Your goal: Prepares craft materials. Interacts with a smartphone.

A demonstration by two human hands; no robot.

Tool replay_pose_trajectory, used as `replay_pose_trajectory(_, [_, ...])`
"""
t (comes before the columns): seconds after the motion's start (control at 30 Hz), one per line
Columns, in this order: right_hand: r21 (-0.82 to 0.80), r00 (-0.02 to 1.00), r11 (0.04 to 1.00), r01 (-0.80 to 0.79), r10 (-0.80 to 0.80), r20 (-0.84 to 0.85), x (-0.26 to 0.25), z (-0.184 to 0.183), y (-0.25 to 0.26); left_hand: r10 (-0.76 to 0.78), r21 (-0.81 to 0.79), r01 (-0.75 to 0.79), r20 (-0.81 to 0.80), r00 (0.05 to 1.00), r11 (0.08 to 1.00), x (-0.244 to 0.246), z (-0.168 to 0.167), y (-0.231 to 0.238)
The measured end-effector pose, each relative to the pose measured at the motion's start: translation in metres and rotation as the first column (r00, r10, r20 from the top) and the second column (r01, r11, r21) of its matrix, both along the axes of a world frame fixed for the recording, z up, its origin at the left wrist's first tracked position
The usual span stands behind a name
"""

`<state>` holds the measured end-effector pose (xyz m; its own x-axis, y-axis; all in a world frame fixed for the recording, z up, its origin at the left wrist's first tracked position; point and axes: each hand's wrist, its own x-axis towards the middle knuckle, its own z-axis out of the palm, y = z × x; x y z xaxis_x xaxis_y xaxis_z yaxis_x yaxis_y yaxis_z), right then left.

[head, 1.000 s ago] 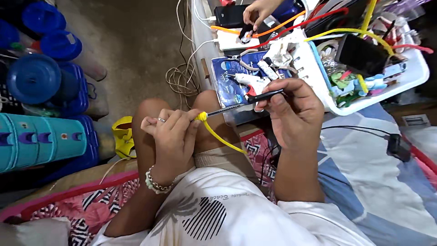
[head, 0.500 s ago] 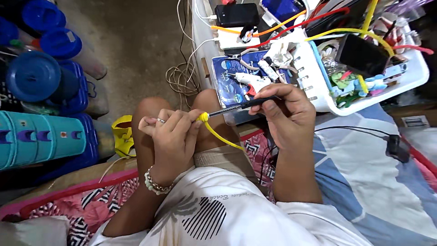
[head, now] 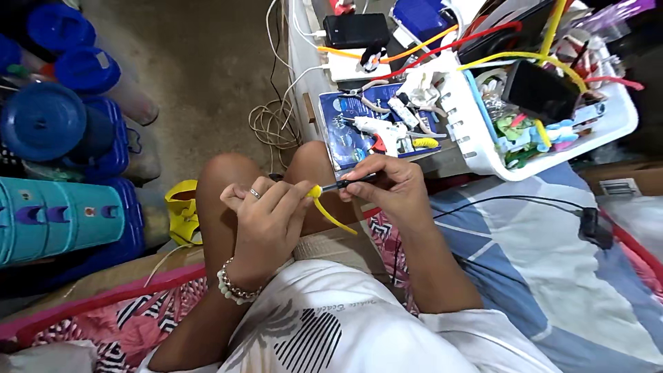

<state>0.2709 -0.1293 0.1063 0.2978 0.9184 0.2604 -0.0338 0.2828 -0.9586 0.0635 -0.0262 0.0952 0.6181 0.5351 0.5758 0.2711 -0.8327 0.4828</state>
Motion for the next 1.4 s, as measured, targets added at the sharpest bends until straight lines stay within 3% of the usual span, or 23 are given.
replay_pose_trajectory(0.13, [-0.130, 0.998, 0.991, 0.040, -0.047, -0.050, -0.026, -0.004, 0.006, 0.044, -0.016, -0.044, 0.011, 0.999, 0.999, 0.005, 0.001, -0.001])
replay_pose_trajectory(0.3, [-0.349, 0.982, 0.928, -0.131, 0.170, 0.083, -0.037, -0.011, 0.006, 0.097, -0.018, -0.098, -0.038, 0.995, 0.995, 0.007, 0.002, 0.000])
replay_pose_trajectory(0.37, [-0.353, 0.946, 0.932, -0.086, 0.188, 0.265, -0.042, -0.006, 0.006, 0.114, -0.011, -0.115, -0.058, 0.992, 0.993, 0.006, 0.001, 0.003])
replay_pose_trajectory(0.43, [-0.266, 0.792, 0.961, 0.080, 0.100, 0.602, -0.045, -0.004, 0.004, 0.128, 0.007, -0.128, -0.104, 0.986, 0.992, 0.002, 0.002, 0.007])
replay_pose_trajectory(0.5, [-0.158, 0.577, 0.967, 0.198, 0.015, 0.817, -0.044, 0.001, 0.001, 0.129, 0.013, -0.128, -0.150, 0.980, 0.992, -0.001, 0.003, 0.008])
replay_pose_trajectory(0.67, [-0.035, 0.303, 0.980, 0.195, -0.026, 0.953, -0.037, 0.024, 0.001, 0.107, 0.041, -0.100, -0.241, 0.964, 0.994, -0.006, 0.004, 0.005])
replay_pose_trajectory(0.8, [-0.072, 0.196, 0.994, 0.088, 0.054, 0.979, -0.023, 0.042, 0.010, 0.041, 0.071, -0.020, -0.310, 0.950, 0.997, -0.011, 0.006, 0.005])
replay_pose_trajectory(0.87, [-0.125, 0.210, 0.992, 0.002, 0.122, 0.970, -0.013, 0.052, 0.017, -0.034, 0.060, 0.056, -0.317, 0.948, 0.997, -0.015, 0.008, 0.006])
replay_pose_trajectory(0.97, [-0.234, 0.310, 0.947, -0.220, 0.295, 0.904, 0.010, 0.061, 0.035, -0.138, 0.015, 0.145, -0.238, 0.962, 0.989, -0.020, 0.009, 0.006])
replay_pose_trajectory(1.1, [-0.204, 0.503, 0.762, -0.615, 0.578, 0.642, 0.038, 0.054, 0.063, -0.275, -0.053, 0.272, -0.043, 0.961, 0.961, -0.022, 0.014, 0.003])
replay_pose_trajectory(1.23, [-0.216, 0.616, 0.707, -0.674, 0.699, 0.364, 0.028, 0.044, 0.060, -0.192, -0.030, 0.197, 0.117, 0.974, 0.980, -0.017, 0.016, -0.003])
replay_pose_trajectory(1.4, [-0.210, 0.755, 0.726, -0.655, 0.626, -0.195, -0.001, 0.021, 0.038, 0.000, 0.018, -0.003, 0.163, 0.987, 1.000, -0.012, 0.017, -0.002])
